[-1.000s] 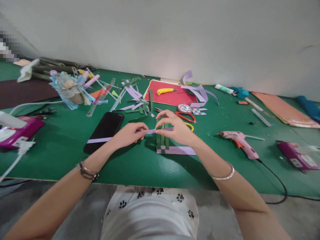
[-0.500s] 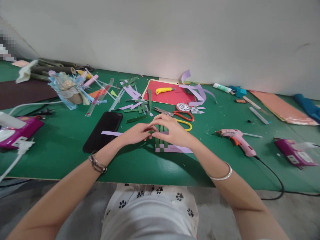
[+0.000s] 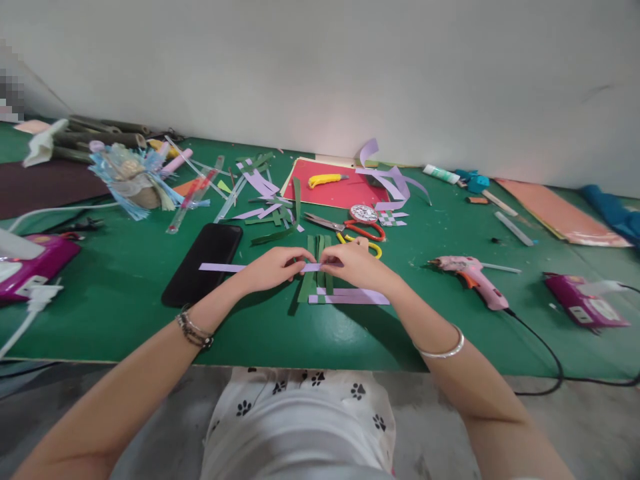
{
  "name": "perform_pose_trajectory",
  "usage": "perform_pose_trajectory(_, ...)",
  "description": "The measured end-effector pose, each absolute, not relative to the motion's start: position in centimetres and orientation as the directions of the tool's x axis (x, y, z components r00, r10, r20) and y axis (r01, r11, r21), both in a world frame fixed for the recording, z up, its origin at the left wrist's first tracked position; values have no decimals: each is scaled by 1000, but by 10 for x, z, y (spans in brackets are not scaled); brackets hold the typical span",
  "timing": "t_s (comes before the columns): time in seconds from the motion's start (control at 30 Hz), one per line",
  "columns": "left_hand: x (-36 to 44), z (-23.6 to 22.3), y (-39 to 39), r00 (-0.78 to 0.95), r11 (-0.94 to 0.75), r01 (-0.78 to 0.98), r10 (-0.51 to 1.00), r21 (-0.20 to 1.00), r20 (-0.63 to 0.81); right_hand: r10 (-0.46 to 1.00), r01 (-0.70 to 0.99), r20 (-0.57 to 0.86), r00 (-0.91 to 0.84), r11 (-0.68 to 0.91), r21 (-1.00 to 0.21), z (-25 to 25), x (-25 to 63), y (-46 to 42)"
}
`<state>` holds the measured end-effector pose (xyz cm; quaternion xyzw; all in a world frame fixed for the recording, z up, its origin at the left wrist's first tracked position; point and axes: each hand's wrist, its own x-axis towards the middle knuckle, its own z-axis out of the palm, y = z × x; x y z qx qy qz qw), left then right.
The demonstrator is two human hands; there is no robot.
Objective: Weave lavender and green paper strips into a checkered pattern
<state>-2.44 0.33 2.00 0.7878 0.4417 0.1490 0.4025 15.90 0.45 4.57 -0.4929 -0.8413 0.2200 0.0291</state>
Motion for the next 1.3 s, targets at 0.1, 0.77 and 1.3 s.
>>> perform_pose_trajectory(0.1, -27, 19, 2, 591, -365, 603, 801, 709, -91, 858, 828, -162, -487, 395, -398, 44, 160, 6)
perform_pose_trajectory(0.77, -15, 0, -3, 579, -537, 696, 812, 476, 70, 824, 723, -48, -564, 464, -512, 43, 167, 27)
perform_pose_trajectory(1.3, -23, 1, -4, 543, -436, 470, 828, 768, 139, 791, 723, 14, -612, 567, -396, 11, 174, 63)
